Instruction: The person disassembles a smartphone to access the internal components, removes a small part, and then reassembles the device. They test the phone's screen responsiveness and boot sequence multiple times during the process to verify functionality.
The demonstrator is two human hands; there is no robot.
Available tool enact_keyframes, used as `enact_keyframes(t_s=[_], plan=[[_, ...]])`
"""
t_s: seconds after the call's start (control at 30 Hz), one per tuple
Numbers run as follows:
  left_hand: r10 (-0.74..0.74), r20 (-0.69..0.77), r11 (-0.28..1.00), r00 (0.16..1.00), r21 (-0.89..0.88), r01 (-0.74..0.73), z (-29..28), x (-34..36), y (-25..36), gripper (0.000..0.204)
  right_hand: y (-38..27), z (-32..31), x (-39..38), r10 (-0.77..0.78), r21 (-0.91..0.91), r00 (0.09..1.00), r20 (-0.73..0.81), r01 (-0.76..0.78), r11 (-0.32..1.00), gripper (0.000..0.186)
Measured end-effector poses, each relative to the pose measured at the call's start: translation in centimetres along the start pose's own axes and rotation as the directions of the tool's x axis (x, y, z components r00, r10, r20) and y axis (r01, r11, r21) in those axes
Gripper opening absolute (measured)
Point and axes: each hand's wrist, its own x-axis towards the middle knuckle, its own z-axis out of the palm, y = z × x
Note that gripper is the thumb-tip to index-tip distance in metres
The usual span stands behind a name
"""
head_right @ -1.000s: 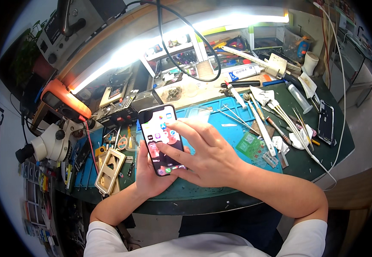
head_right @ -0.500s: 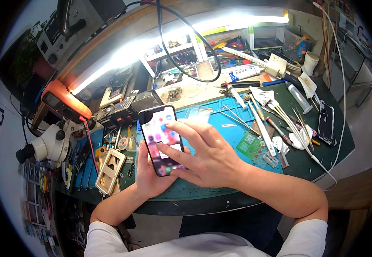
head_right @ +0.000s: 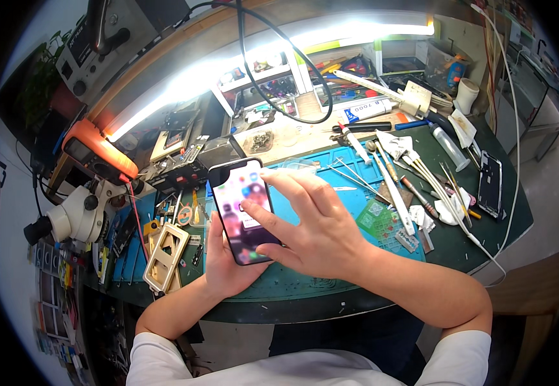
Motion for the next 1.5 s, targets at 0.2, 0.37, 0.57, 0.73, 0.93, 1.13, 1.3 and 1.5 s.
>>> enact_keyframes(t_s=[0.2,0.37,0.57,0.73,0.93,1.13,1.3,1.5], plan=[[0.024,-0.008,0.995,1.000,-0.097,-0.024,-0.1,-0.1,0.0,0.076,0.0,0.0,0.1,0.002,0.043,1.000,-0.001,-0.002,0.999,0.056],[0.076,0.019,0.980,0.997,-0.186,-0.071,-0.1,0.1,-0.1,0.080,0.1,-0.1,0.0,-0.112,0.105,0.993,0.034,0.108,0.989,0.054],[0.082,0.044,0.969,0.996,-0.235,-0.070,0.1,0.2,-0.2,0.079,0.8,-0.6,0.4,0.049,-0.026,0.998,-0.031,-0.050,0.998,0.052],[0.039,-0.019,0.985,0.999,-0.170,-0.042,0.6,-0.1,-0.4,0.078,0.6,-0.5,0.4,-0.058,0.029,0.998,-0.036,0.059,0.998,0.051],[0.048,0.079,0.992,0.996,-0.118,-0.038,0.0,0.2,-0.9,0.081,1.5,-1.2,0.9,0.052,-0.064,0.995,-0.090,-0.058,0.996,0.052],[0.056,0.100,0.988,0.993,-0.151,-0.040,0.1,0.1,-0.9,0.083,1.6,-1.5,0.6,0.002,-0.052,0.997,-0.077,-0.007,0.999,0.054],[0.025,0.077,0.993,0.997,-0.121,-0.015,0.1,0.1,-1.2,0.084,1.4,-1.1,0.7,0.039,-0.050,0.997,-0.067,-0.042,0.998,0.055],[-0.041,0.023,0.999,0.999,-0.009,0.041,0.6,0.0,-1.5,0.086,1.0,-1.0,0.9,-0.014,-0.028,0.999,-0.044,0.013,1.000,0.059]])
